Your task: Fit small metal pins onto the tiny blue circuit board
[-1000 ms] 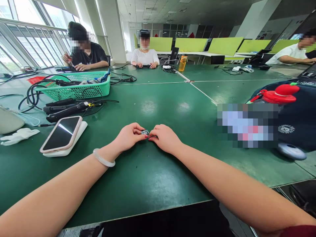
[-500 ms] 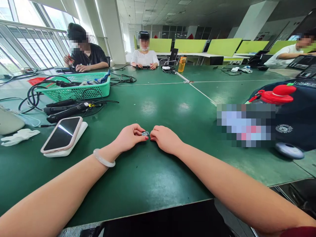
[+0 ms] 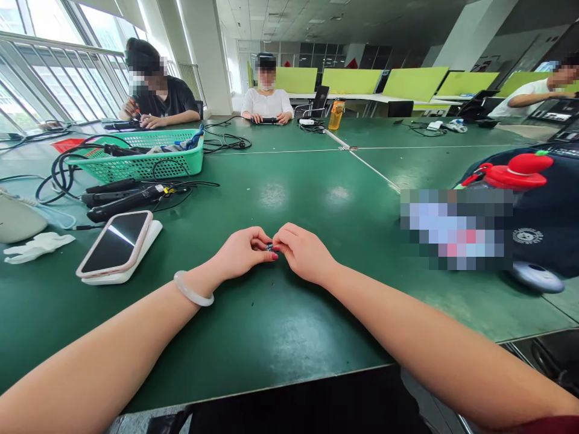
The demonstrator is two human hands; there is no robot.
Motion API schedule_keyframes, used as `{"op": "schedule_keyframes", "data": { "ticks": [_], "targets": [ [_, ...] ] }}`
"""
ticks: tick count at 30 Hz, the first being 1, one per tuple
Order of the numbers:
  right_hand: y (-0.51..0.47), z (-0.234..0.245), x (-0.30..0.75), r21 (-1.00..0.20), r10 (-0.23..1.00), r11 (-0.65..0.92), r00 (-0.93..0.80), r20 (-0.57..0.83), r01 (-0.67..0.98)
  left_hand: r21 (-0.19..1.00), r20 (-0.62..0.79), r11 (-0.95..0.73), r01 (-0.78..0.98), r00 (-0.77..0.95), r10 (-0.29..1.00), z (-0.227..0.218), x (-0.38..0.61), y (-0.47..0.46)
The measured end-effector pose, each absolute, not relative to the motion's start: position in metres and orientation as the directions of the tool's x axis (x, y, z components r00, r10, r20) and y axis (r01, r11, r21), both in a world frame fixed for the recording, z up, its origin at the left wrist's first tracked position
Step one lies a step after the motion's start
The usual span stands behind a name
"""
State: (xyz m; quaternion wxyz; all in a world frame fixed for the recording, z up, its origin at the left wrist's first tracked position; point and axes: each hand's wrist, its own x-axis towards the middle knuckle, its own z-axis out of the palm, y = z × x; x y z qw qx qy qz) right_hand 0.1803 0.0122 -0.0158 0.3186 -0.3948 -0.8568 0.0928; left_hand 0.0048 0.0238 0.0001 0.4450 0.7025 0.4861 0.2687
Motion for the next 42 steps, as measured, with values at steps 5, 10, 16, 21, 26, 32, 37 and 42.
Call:
{"op": "schedule_keyframes", "data": {
  "ticks": [5, 10, 16, 21, 26, 32, 37, 42],
  "targets": [
    [0.012, -0.017, 0.180, -0.381, 0.732, 0.669, -0.475, 0.488, 0.639, 0.884, -0.061, -0.132, 0.449, 0.390, 0.919, 0.000, 0.005, 0.024],
    [0.011, -0.017, 0.180, -0.345, 0.738, 0.657, -0.479, 0.475, 0.671, 0.880, -0.057, -0.138, 0.455, 0.390, 0.919, 0.001, 0.005, 0.024],
    [0.010, -0.014, 0.184, -0.419, 0.773, 0.623, -0.440, 0.457, 0.661, 0.887, -0.050, -0.136, 0.441, 0.384, 0.922, 0.001, 0.005, 0.024],
    [0.012, -0.011, 0.190, -0.462, 0.798, 0.589, -0.388, 0.461, 0.663, 0.896, -0.056, -0.119, 0.427, 0.376, 0.925, 0.001, 0.005, 0.024],
    [0.009, -0.011, 0.186, -0.470, 0.799, 0.596, -0.420, 0.431, 0.651, 0.885, -0.052, -0.143, 0.443, 0.399, 0.915, 0.002, 0.005, 0.022],
    [0.010, -0.012, 0.187, -0.480, 0.809, 0.584, -0.420, 0.411, 0.654, 0.883, -0.036, -0.158, 0.443, 0.399, 0.916, 0.005, 0.006, 0.021],
    [0.010, -0.011, 0.187, -0.454, 0.785, 0.617, -0.469, 0.403, 0.643, 0.881, -0.051, -0.151, 0.449, 0.407, 0.912, 0.003, 0.006, 0.022],
    [0.015, -0.007, 0.194, -0.445, 0.862, 0.501, -0.383, 0.332, 0.742, 0.887, -0.053, -0.140, 0.440, 0.398, 0.916, 0.000, 0.004, 0.025]
  ]
}}
